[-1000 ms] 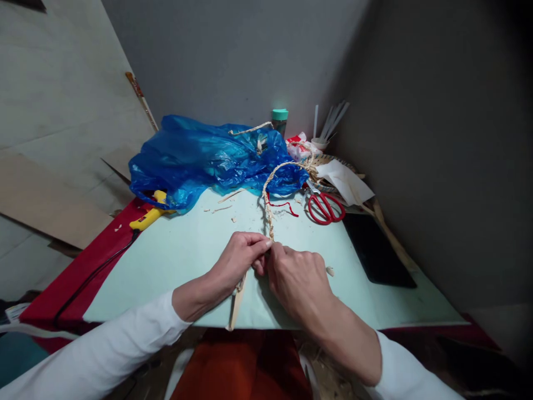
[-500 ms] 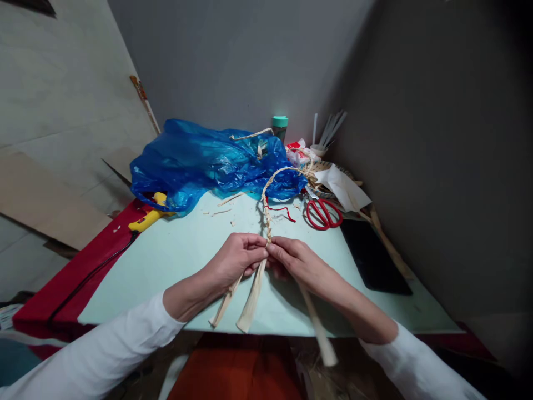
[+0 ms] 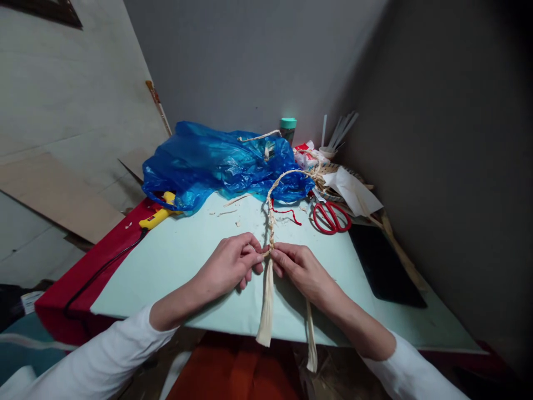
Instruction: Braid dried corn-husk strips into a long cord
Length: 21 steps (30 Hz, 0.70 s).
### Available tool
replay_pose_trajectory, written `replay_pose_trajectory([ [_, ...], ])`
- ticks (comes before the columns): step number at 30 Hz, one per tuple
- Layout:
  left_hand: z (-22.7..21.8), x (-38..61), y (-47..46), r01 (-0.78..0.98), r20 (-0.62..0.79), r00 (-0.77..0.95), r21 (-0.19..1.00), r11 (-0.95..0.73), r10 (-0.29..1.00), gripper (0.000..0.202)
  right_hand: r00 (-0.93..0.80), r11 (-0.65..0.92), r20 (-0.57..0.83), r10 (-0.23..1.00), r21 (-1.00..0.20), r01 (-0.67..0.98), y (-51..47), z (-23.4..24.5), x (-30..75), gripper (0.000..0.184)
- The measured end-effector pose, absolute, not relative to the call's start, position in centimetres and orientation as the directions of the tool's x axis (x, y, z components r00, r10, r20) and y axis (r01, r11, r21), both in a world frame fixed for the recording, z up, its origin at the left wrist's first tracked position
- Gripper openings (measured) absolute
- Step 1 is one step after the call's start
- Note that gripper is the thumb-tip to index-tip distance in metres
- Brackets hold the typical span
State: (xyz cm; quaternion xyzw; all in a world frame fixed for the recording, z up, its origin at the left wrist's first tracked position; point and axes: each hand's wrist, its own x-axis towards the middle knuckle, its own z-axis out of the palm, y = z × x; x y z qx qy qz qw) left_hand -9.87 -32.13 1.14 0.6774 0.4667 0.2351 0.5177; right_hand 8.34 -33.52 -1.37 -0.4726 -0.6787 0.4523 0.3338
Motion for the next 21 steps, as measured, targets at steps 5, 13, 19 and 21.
replay_pose_trajectory([
  [5,2.2,-8.9,-34.2,0.573,0.006,0.428,0.772,-0.277,0.904,0.018,-0.303,0.122,0.036,0.952,-0.955,0.269,-33.5,-1.5,8.2,0.037],
  [13,1.9,-6.8,-37.1,0.736,0.043,0.569,0.419,-0.532,0.821,0.026,-0.318,-0.184,-0.139,0.938,-0.976,-0.115,-34.0,-1.3,8.5,0.031],
  [19,3.4,-8.7,-34.0,0.485,0.164,0.309,0.82,-0.303,0.937,0.018,-0.326,-0.094,-0.077,0.942,-0.995,-0.037,-34.1,-1.1,8.5,0.032],
  [21,2.4,-8.4,-32.9,0.252,0.017,0.385,0.96,-0.124,0.923,0.023,-0.361,-0.081,-0.064,0.93,-0.996,-0.031,-34.2,-1.2,8.4,0.032],
])
